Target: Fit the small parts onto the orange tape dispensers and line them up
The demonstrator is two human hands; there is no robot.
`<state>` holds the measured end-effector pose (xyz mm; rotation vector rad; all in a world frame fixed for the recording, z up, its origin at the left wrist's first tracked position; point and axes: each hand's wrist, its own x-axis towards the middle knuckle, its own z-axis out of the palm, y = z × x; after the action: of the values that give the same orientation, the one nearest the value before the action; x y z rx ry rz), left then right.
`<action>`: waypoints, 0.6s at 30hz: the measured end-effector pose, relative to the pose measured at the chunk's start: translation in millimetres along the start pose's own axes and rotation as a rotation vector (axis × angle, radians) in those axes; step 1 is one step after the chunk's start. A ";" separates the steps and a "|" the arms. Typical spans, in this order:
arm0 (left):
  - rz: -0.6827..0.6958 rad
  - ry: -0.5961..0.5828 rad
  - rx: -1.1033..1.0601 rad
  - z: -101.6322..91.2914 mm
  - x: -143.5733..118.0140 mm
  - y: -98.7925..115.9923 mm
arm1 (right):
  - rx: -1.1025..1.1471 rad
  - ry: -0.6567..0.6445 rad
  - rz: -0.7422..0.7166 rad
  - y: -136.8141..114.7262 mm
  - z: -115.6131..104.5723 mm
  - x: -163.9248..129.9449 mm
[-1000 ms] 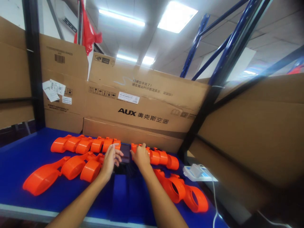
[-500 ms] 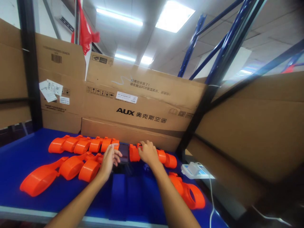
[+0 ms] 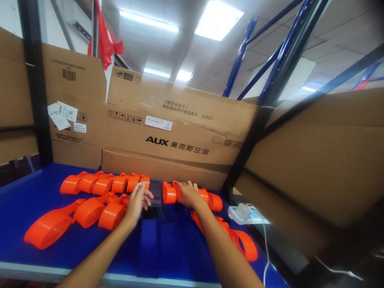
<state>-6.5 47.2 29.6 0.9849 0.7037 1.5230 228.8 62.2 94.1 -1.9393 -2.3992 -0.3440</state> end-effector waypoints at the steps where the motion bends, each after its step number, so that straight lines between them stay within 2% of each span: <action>1: 0.000 -0.004 0.002 -0.1 -0.1 0.1 | -0.007 0.008 -0.006 1.2 -0.2 0.2; 6: -0.008 -0.015 0.008 -0.4 -0.1 0.5 | -0.036 0.048 -0.023 7.5 -8.8 -2.8; 11: -0.025 -0.019 0.026 -0.3 0.0 -0.5 | -0.053 0.100 -0.018 13.9 -26.2 -8.0; 18: -0.023 -0.047 0.038 -0.7 -1.8 -1.5 | -0.094 0.321 -0.044 18.9 -75.9 -16.9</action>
<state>-6.4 45.9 27.6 1.0347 0.7109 1.4669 242.5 34.9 168.0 -1.7100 -2.2546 -0.7219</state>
